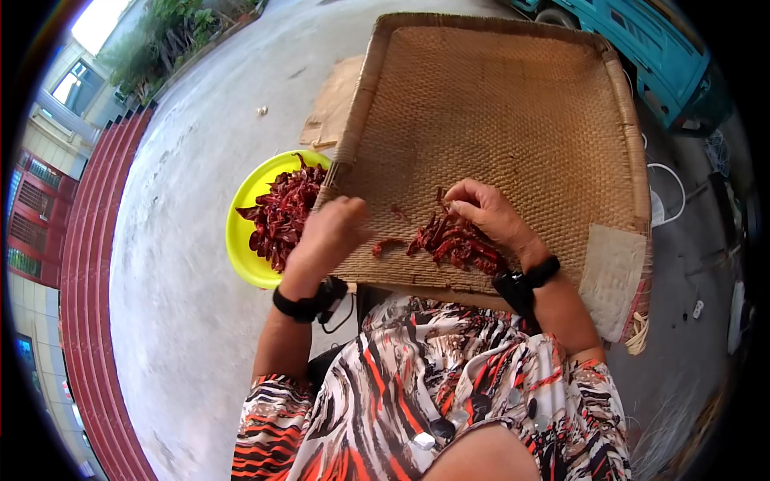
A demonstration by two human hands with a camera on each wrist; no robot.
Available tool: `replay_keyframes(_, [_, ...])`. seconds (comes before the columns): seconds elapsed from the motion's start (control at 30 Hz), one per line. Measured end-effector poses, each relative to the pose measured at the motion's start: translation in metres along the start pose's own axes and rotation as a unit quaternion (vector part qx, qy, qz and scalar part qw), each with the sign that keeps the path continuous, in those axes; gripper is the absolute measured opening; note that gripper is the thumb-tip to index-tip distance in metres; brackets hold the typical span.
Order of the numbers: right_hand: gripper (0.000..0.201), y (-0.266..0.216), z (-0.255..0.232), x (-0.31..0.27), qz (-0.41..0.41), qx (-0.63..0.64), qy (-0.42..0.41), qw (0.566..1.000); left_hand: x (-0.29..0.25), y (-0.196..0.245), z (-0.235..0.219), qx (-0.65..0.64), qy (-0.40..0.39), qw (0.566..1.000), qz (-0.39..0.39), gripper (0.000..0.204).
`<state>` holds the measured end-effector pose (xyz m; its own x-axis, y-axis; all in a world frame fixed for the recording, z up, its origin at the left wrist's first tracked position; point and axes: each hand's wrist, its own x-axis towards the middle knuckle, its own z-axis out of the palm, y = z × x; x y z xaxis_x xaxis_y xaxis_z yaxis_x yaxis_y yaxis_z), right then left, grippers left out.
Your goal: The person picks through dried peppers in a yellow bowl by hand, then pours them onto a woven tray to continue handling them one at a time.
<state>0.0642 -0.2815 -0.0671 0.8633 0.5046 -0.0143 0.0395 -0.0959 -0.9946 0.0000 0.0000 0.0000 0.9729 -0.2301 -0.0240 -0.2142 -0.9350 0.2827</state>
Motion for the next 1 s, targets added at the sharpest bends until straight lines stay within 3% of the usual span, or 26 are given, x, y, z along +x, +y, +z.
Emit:
replay_keyframes(0.1, [0.014,0.001,0.0,-0.003,0.009,0.0,-0.008,1.0,0.0,0.016,0.02,0.021,-0.094,0.995,0.02,0.027])
replay_keyframes(0.13, [0.014,-0.001,-0.001,-0.004,0.021,-0.001,-0.015,1.0,-0.001,0.018,0.025,0.034,-0.089,0.995,0.028,0.025])
replay_keyframes(0.23, [0.014,-0.001,-0.003,0.002,0.018,0.003,-0.018,1.0,0.011,0.023,0.02,0.042,-0.11,0.992,-0.034,0.02])
replay_keyframes(0.4, [0.013,-0.003,-0.001,0.003,0.015,0.009,-0.01,1.0,0.011,-0.016,0.021,-0.071,0.1,0.991,0.055,0.009])
replay_keyframes(0.5, [0.013,-0.003,0.001,0.001,0.006,0.014,0.001,1.0,0.011,-0.039,-0.005,-0.058,0.215,0.975,0.019,0.012])
replay_keyframes(0.63, [0.013,-0.002,0.0,0.0,0.016,0.006,0.0,1.0,0.003,-0.056,-0.026,0.108,0.286,0.94,-0.153,0.016])
replay_keyframes(0.7, [0.013,-0.003,0.0,0.0,0.02,0.004,-0.002,1.0,0.002,-0.055,-0.023,0.223,0.282,0.92,-0.153,0.022])
replay_keyframes(0.8, [0.014,-0.004,0.0,0.0,0.021,0.0,-0.013,1.0,0.012,-0.036,-0.006,0.076,0.209,0.974,-0.044,0.025])
replay_keyframes(0.83, [0.014,-0.001,-0.001,0.0,0.017,0.003,-0.015,1.0,0.015,-0.028,-0.003,0.06,0.112,0.992,0.003,0.025])
replay_keyframes(0.87, [0.014,0.001,-0.001,0.001,0.012,0.004,-0.016,1.0,0.023,-0.016,0.006,0.068,0.037,0.997,-0.008,0.024])
replay_keyframes(0.93, [0.014,0.001,0.0,0.002,-0.012,-0.019,-0.007,1.0,0.03,0.007,0.023,0.104,-0.039,0.993,0.03,0.027])
replay_keyframes(1.0, [0.014,-0.001,0.003,0.0,-0.049,-0.053,0.018,0.997,0.045,0.009,0.047,0.073,-0.043,0.994,0.075,0.027])
